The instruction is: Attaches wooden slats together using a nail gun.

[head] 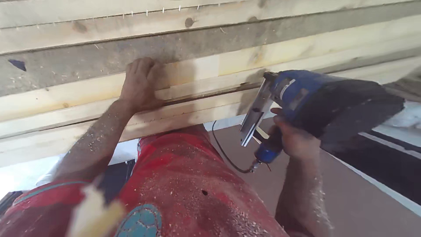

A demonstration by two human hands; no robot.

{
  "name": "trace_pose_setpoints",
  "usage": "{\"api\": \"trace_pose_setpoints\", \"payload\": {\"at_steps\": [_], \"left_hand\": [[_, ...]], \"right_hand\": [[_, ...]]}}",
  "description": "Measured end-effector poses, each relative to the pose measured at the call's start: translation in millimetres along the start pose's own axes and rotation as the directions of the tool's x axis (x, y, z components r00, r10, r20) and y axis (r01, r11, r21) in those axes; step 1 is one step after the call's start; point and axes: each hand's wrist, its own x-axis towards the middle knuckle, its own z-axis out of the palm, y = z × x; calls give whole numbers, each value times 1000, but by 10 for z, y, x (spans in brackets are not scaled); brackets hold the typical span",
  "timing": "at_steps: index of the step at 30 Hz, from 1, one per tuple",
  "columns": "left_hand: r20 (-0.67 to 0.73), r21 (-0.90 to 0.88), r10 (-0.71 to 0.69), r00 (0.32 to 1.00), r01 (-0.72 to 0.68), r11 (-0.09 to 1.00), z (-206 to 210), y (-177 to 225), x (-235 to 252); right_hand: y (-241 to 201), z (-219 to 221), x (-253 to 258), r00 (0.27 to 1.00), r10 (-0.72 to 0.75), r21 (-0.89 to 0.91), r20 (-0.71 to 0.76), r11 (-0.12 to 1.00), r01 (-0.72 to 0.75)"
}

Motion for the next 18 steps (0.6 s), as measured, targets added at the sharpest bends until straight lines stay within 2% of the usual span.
{"api": "trace_pose_setpoints", "payload": {"at_steps": [4,9,11,15,18], "left_hand": [[13,-29,-1,1000,1,1000,-24,31,-34],[1,12,-13,1000,13,1000,-9,98,-83],[16,4,-6,1000,6,1000,-16,70,-72],[45,-32,17,999,-15,999,-52,19,-32],[24,-6,20,1000,-20,1000,-26,-5,-10]], "right_hand": [[-95,124,-312,1000,-16,75,0,997,16],[-379,452,-795,981,-20,130,194,992,-5],[-373,580,-887,971,-15,80,238,997,-5],[-188,755,-919,948,27,-208,317,977,42],[-253,919,-852,933,42,-216,356,976,38]]}}
